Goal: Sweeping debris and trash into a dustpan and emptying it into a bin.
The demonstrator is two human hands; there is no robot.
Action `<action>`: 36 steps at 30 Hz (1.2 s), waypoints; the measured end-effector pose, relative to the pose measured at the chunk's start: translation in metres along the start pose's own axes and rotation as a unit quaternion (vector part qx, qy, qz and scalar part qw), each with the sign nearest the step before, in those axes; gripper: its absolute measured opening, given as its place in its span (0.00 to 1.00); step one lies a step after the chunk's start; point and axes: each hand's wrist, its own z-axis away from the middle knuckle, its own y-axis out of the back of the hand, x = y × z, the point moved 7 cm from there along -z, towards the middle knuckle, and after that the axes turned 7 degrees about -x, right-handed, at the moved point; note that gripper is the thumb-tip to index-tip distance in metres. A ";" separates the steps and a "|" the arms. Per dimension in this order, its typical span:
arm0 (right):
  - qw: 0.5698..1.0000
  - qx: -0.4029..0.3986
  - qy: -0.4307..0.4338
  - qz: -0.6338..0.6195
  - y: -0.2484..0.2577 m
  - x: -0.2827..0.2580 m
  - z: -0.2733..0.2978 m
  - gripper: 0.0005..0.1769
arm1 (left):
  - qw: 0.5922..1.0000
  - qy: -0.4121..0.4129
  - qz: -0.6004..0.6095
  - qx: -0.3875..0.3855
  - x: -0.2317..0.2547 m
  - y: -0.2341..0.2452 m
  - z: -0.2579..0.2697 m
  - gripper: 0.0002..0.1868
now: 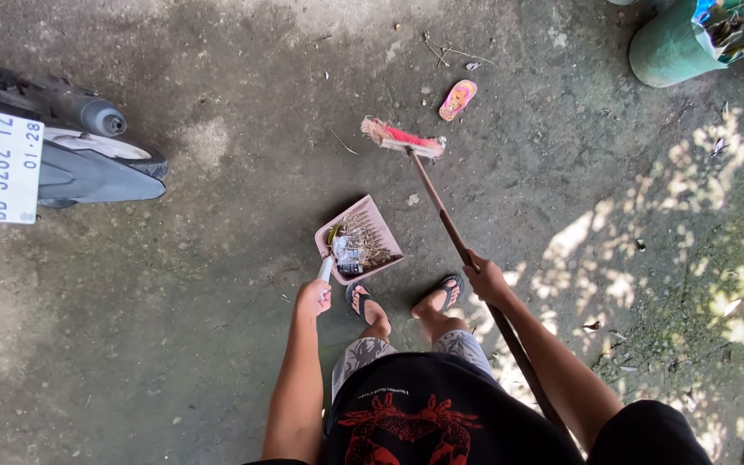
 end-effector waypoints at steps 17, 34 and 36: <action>0.983 0.115 -0.063 -0.130 0.227 0.150 0.038 0.33 | 0.977 0.000 0.126 -0.173 0.027 -0.238 0.016 0.10; 0.935 0.228 -0.126 -0.239 0.497 0.374 0.014 0.32 | 0.934 -0.060 0.113 -0.333 0.132 -0.754 0.010 0.09; 0.935 0.240 -0.136 -0.223 0.539 0.385 0.001 0.32 | 0.931 -0.072 0.102 -0.343 0.153 -0.812 0.005 0.10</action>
